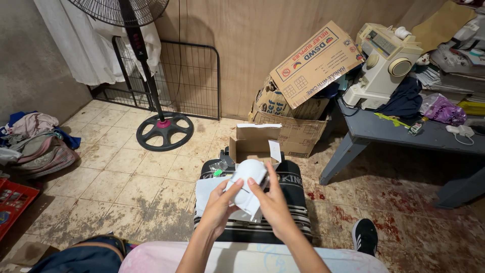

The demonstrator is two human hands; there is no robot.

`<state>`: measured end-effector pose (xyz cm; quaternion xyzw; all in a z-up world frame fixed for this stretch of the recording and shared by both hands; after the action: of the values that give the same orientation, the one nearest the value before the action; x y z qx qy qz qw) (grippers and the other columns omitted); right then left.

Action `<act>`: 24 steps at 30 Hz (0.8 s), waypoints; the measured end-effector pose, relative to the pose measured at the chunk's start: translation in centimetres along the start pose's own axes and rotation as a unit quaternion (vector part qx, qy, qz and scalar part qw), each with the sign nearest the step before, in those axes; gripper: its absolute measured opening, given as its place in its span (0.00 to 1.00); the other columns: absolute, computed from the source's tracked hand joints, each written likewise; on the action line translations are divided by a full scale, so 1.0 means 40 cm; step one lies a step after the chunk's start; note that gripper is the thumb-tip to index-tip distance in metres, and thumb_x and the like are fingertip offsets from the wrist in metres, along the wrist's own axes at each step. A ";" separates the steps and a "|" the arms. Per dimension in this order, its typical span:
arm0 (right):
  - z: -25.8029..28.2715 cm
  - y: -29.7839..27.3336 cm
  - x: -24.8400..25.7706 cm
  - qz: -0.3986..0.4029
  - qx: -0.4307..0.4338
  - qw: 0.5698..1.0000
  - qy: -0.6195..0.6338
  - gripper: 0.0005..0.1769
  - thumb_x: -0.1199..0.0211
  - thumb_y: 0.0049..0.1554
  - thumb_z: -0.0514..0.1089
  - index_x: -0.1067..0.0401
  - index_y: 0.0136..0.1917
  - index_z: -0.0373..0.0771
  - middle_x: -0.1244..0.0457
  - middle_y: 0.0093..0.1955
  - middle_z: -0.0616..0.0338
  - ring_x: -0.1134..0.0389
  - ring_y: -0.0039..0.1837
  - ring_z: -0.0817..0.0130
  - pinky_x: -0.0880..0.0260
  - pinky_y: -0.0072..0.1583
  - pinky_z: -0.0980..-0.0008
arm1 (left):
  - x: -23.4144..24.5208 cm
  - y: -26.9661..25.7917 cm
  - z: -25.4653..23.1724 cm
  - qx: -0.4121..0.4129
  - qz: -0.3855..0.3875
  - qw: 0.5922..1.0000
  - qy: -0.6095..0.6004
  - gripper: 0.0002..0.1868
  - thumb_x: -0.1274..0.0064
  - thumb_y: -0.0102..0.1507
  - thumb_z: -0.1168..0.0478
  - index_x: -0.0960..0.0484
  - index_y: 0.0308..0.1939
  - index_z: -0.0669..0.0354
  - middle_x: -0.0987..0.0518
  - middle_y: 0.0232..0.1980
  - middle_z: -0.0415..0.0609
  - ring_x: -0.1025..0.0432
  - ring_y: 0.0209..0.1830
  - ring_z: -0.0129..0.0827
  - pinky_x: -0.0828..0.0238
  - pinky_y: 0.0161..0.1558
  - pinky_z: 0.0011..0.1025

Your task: The person removes a white dome-shaped device from a box, wraps it in a white cloth, and places it back into the box along with small accessories. The person then closes the box and picks up a roll of tape and scissors.

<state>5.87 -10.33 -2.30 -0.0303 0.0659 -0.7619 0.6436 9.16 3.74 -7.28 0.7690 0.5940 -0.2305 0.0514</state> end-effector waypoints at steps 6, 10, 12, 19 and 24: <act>-0.041 0.005 0.000 0.038 0.117 0.992 -0.032 0.63 0.28 0.48 0.48 0.67 0.83 0.43 0.39 0.66 0.50 0.30 0.57 0.66 0.24 0.50 0.69 | 0.033 0.027 0.062 0.015 0.018 0.964 -0.266 0.29 0.53 0.66 0.48 0.27 0.62 0.67 0.19 0.54 0.59 0.21 0.49 0.38 0.22 0.51 0.37; -0.080 0.012 0.015 0.091 0.067 0.994 0.001 0.67 0.24 0.42 0.47 0.62 0.84 0.43 0.42 0.71 0.54 0.36 0.63 0.64 0.29 0.57 0.66 | 0.032 0.043 0.076 0.016 0.029 0.943 -0.331 0.32 0.56 0.65 0.44 0.27 0.61 0.67 0.19 0.53 0.58 0.20 0.49 0.42 0.20 0.49 0.39; -0.097 0.027 0.028 0.112 0.055 0.992 -0.015 0.64 0.23 0.42 0.49 0.54 0.83 0.39 0.42 0.72 0.54 0.39 0.63 0.61 0.34 0.59 0.63 | 0.027 0.047 0.082 0.025 0.037 0.937 -0.347 0.33 0.57 0.65 0.42 0.26 0.61 0.69 0.19 0.53 0.58 0.20 0.49 0.42 0.19 0.49 0.38; -0.180 0.098 0.067 0.213 -0.033 0.962 0.165 0.65 0.19 0.38 0.56 0.50 0.79 0.36 0.43 0.74 0.51 0.44 0.77 0.60 0.50 0.76 0.61 | 0.001 0.055 0.101 0.067 0.062 0.931 -0.354 0.34 0.57 0.64 0.43 0.24 0.59 0.71 0.17 0.50 0.59 0.19 0.44 0.41 0.18 0.45 0.36; -0.236 0.126 0.072 0.257 -0.053 0.946 0.190 0.70 0.17 0.33 0.59 0.53 0.78 0.39 0.44 0.71 0.51 0.44 0.76 0.57 0.50 0.77 0.56 | -0.011 0.058 0.117 0.047 0.055 0.941 -0.331 0.34 0.57 0.66 0.41 0.25 0.61 0.68 0.17 0.49 0.57 0.19 0.43 0.39 0.19 0.43 0.35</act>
<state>9.06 -13.41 -12.46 0.0990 0.2334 -0.5573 0.7906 9.89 1.05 -11.70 0.6823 0.4884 -0.4968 0.2219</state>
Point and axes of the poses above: each hand's wrist, its own y-axis towards the middle knuckle, its own x-axis out of the back of the hand, z = x × y, the point moved 4 cm from there along y, towards the middle knuckle
